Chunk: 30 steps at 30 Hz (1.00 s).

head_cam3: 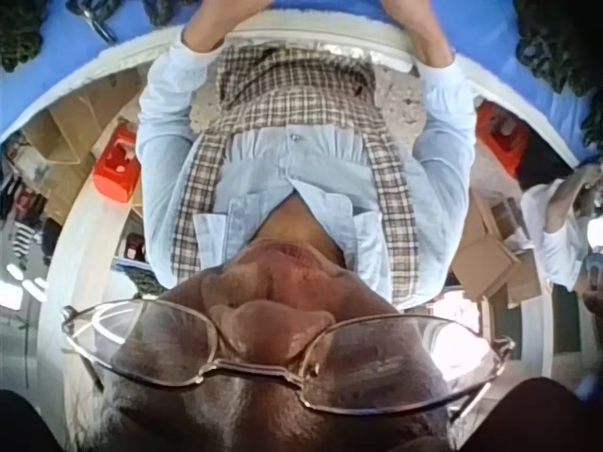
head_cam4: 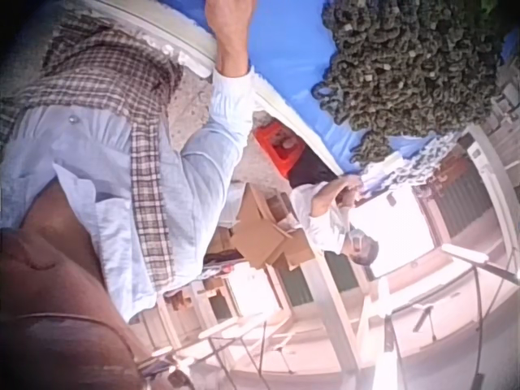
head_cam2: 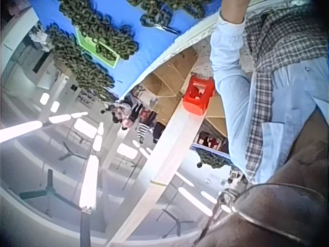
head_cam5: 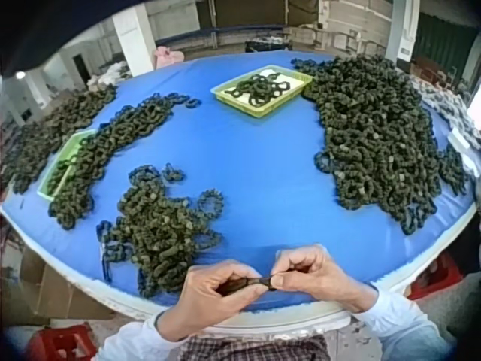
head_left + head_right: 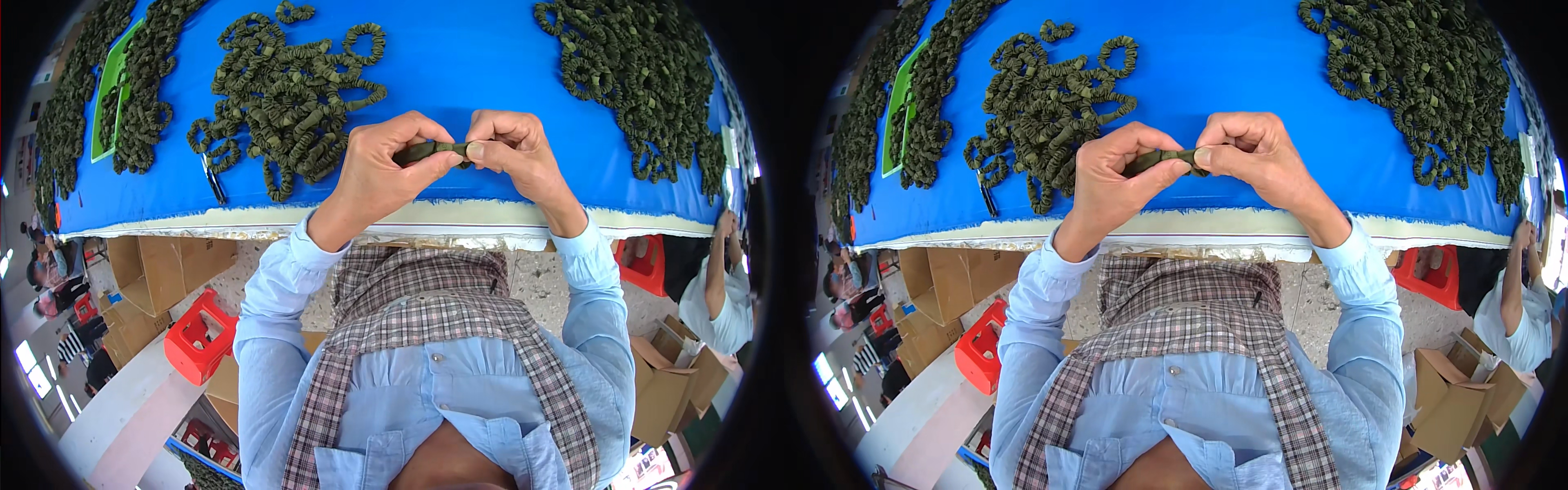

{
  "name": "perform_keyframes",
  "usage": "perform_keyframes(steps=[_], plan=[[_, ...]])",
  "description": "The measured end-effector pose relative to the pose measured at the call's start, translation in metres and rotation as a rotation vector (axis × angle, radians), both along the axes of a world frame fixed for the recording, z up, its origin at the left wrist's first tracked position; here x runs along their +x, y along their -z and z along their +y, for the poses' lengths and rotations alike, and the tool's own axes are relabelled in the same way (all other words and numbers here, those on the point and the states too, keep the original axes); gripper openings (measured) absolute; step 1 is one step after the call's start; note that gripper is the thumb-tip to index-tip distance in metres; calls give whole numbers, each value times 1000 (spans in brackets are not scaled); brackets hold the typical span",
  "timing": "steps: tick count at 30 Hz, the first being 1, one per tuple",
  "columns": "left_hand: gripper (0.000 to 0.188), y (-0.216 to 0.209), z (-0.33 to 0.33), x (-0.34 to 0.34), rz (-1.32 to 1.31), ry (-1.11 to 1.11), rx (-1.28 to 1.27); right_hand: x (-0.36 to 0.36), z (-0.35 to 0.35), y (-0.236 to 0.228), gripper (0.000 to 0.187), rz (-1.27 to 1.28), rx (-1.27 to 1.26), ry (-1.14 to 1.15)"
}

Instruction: The person repeatedly picks up short segments of green, textured cord from a blue table and joins the ends to form small loops. They manipulate the cord with both hands to secure the connection and place the finished loops onto a growing pile on the table.

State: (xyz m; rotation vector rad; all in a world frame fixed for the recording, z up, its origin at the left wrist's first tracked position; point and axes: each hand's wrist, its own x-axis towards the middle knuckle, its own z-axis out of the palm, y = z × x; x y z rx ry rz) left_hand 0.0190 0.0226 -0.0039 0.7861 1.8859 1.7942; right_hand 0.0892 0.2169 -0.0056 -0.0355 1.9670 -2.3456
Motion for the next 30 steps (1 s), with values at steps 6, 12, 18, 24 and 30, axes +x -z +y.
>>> perform_keyframes(steps=[6,12,18,24,30], plan=[[11,-2,-6,2,-25,22,-13,1,1,1,10,-20,13,-31],[15,-9,-8,1,-162,91,115,0,-12,-8,18,-30,-16,32],[9,-5,-3,0,-125,91,111,3,-10,-4,15,-42,29,48],[8,-2,1,0,-50,48,68,4,-13,-5,10,5,-35,109],[10,-1,2,1,4,22,10,5,-16,-4,11,64,57,112]])
